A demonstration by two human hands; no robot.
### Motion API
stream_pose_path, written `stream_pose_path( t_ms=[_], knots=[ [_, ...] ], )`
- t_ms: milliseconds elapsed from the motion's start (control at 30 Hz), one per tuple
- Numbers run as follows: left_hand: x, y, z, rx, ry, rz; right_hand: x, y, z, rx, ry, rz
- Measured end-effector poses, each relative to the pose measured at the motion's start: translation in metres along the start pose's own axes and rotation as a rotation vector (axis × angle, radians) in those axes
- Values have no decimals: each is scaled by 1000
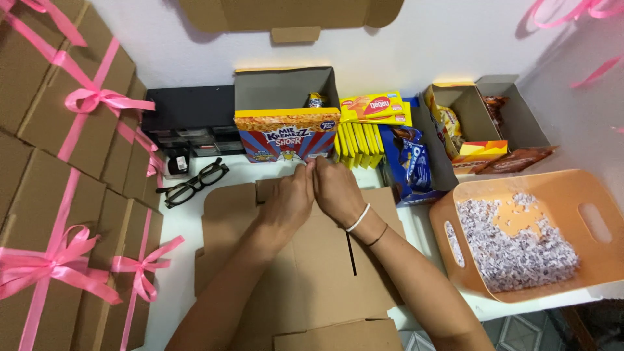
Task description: The person folds a flat cardboard sheet into a box shape by hand, aligning and tucking flaps into slots. The person repeats the folding process on multiple boxes, ensuring the flaps are properly secured.
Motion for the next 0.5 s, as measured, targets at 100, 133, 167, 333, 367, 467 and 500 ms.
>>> stream_pose_path(
  t_ms=[100, 133, 167, 333, 367, 467, 500],
  knots=[
    [2, 5, 3, -39, 51, 38, 1, 0, -4, 20, 64, 35],
    [1, 5, -5, -38, 53, 35, -2, 2, -3, 22, 67, 34],
    [-2, 5, -13, -24, 98, 70, -7, 3, -1, 42, 81, 58],
    [-6, -1, -22, -12, 162, 143, -15, 9, -2, 80, 149, 36],
    [-4, -1, -21, -4, 148, 135, -17, 9, -2, 82, 114, -3],
    [-4, -2, -25, 0, 127, 115, -10, 8, 1, 72, 53, -54],
    [-5, -2, -27, 0, 121, 111, -6, 7, 0, 53, 26, -59]
  ],
)
Point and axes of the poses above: each hand's wrist, its own y-axis towards the middle knuckle, its own z-axis out of the palm, x = y × z, the point moved 5 cm from there along y, towards the middle knuckle, and after that the axes turned 8 degrees about x, right-handed, at the moved point
